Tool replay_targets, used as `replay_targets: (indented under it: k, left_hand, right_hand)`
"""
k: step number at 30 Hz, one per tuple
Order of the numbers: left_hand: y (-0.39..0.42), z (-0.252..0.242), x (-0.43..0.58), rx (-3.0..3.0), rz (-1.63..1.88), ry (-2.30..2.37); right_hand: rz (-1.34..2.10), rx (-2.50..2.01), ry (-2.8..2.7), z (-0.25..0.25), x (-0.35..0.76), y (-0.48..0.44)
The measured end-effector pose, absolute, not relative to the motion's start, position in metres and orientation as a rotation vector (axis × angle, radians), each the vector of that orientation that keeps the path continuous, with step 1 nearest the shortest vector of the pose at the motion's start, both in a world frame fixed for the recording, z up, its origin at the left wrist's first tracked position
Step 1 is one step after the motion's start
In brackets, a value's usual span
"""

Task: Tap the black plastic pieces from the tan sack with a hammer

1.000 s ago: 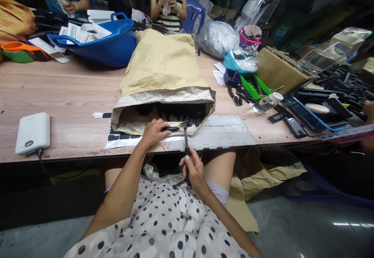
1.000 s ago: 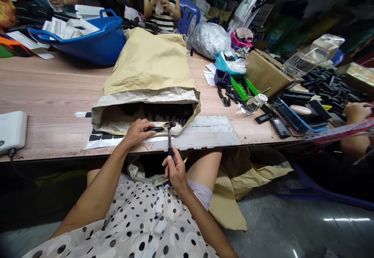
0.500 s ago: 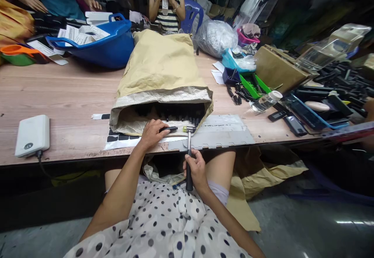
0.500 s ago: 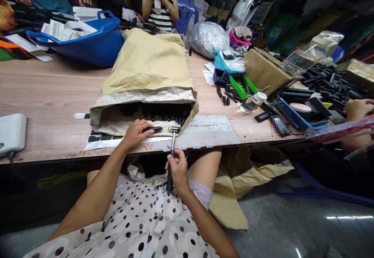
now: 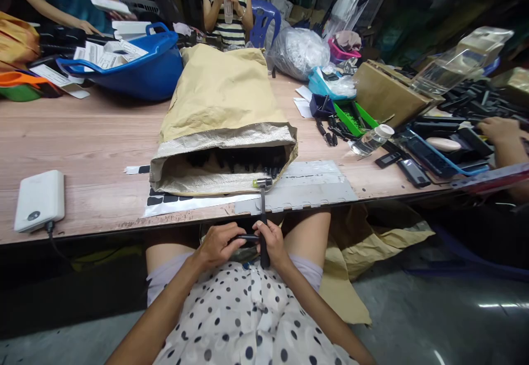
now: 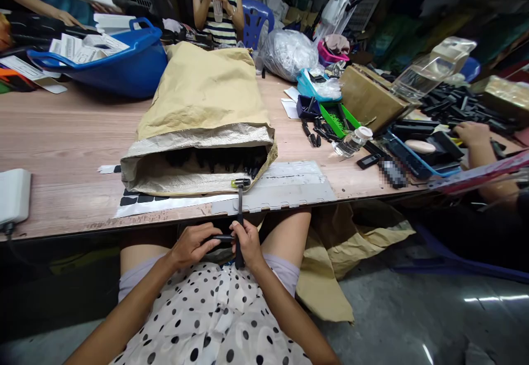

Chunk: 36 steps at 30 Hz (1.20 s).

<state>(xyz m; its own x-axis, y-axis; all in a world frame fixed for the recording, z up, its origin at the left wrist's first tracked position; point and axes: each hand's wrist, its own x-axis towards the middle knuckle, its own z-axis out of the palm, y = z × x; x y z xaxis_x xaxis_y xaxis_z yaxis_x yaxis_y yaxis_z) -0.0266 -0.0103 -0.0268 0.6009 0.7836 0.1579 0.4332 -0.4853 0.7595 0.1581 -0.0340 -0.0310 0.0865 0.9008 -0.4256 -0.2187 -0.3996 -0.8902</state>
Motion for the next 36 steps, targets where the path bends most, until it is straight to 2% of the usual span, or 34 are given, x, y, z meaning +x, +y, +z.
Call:
replay_targets:
  k: [7, 13, 16, 20, 25, 28, 31, 36]
  left_hand:
    - [-0.020, -0.080, -0.022, 1.833, 0.150, 1.534]
    - [-0.013, -0.066, -0.012, 1.883, -0.058, 1.555]
    - [-0.014, -0.040, -0.012, 1.935, 0.031, 1.406]
    - [-0.003, 0.005, -0.006, 1.871, 0.482, 1.036]
    - [0.054, 0.043, 0.033, 1.806, 0.878, 1.336]
    - [0.096, 0.051, 0.066, 1.815, 0.746, 1.617]
    - [0.126, 0.054, 0.091, 1.854, 0.449, 1.830]
    - [0.132, 0.055, 0.094, 1.949, 0.210, 1.903]
  right_hand:
    - [1.496, -1.380, -0.742, -0.039, 0.160, -0.033]
    - [1.459, -1.363, -0.761, -0.037, 0.158, -0.035]
    - [1.410, -1.362, -0.762, -0.038, 0.158, -0.042]
    - [1.376, -1.372, -0.752, -0.044, 0.159, -0.054]
    - [1.377, -1.394, -0.762, -0.052, 0.160, -0.059]
    - [1.369, -1.389, -0.774, -0.054, 0.159, -0.058]
    - [1.359, -1.382, -0.799, -0.055, 0.159, -0.057]
    - [1.356, -1.381, -0.812, -0.053, 0.157, -0.056]
